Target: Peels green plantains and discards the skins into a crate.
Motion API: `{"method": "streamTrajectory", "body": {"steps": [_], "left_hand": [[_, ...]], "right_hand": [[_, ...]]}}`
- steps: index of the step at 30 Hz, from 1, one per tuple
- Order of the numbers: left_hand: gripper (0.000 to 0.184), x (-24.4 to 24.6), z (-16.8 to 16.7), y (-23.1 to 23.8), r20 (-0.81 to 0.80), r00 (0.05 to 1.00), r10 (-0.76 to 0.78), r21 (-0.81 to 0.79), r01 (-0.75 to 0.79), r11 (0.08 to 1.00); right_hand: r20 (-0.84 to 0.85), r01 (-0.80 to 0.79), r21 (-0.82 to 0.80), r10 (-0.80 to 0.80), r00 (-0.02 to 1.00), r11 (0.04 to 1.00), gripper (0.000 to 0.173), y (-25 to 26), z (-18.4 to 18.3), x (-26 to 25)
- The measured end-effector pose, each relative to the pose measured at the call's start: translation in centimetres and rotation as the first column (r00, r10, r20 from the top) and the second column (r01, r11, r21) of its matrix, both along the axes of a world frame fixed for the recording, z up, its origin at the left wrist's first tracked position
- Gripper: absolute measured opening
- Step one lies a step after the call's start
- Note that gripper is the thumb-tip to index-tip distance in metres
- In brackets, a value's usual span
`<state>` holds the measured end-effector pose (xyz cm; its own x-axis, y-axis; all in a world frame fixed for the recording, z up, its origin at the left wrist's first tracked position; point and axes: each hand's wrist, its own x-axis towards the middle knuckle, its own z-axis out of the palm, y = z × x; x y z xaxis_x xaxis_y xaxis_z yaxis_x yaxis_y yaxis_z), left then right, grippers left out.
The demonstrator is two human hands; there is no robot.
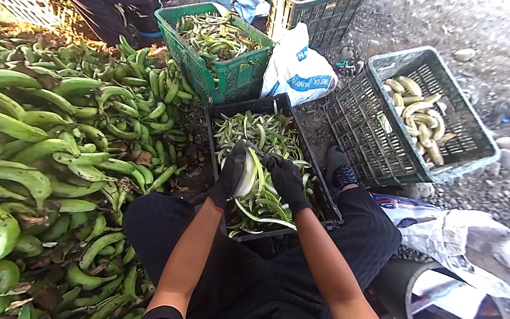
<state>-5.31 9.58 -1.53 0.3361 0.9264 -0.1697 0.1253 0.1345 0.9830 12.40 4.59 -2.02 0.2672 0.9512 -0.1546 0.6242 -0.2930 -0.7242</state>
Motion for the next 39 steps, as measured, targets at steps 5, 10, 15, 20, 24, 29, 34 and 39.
{"method": "streamTrajectory", "body": {"steps": [5,10,15,20,24,29,34,39], "left_hand": [[0.055,1.4,2.2,0.2,-0.064,0.941,-0.333,-0.050,0.330,0.943],[0.060,1.1,0.5,1.1,0.326,0.942,0.076,-0.274,0.017,0.962],[0.045,-0.6,0.5,1.4,0.505,0.805,0.312,-0.453,-0.061,0.889],[0.045,0.1,0.5,2.6,0.462,0.818,0.343,-0.488,-0.088,0.868],[0.060,0.2,1.7,2.1,0.232,0.945,0.232,-0.352,-0.141,0.925],[0.059,0.8,2.3,-0.2,-0.045,0.999,0.000,-0.018,0.000,1.000],[0.058,0.5,3.4,0.1,0.367,0.930,-0.032,-0.182,0.106,0.978],[0.041,-2.0,2.1,0.3,0.572,0.810,0.131,-0.302,0.060,0.951]], "right_hand": [[0.013,0.045,-0.040,-0.044,0.999,0.998,0.061,2.2,0.7,2.1],[-0.030,0.087,0.087,-0.084,0.996,0.992,0.058,0.4,-0.2,0.4],[0.247,-0.105,0.408,0.001,0.969,0.907,0.060,-2.5,-2.3,-2.0],[0.212,-0.073,0.362,-0.006,0.977,0.929,0.067,-3.1,-2.1,-1.7],[0.170,-0.039,0.204,0.004,0.985,0.978,0.063,-1.9,-0.7,-1.7],[-0.109,-0.047,-0.006,0.046,0.993,0.999,0.067,1.2,1.2,0.0],[-0.180,0.077,0.121,-0.054,0.982,0.990,0.065,0.9,1.2,0.4],[0.217,-0.190,0.355,0.117,0.969,0.916,0.062,-2.0,-0.5,-0.2]]}}
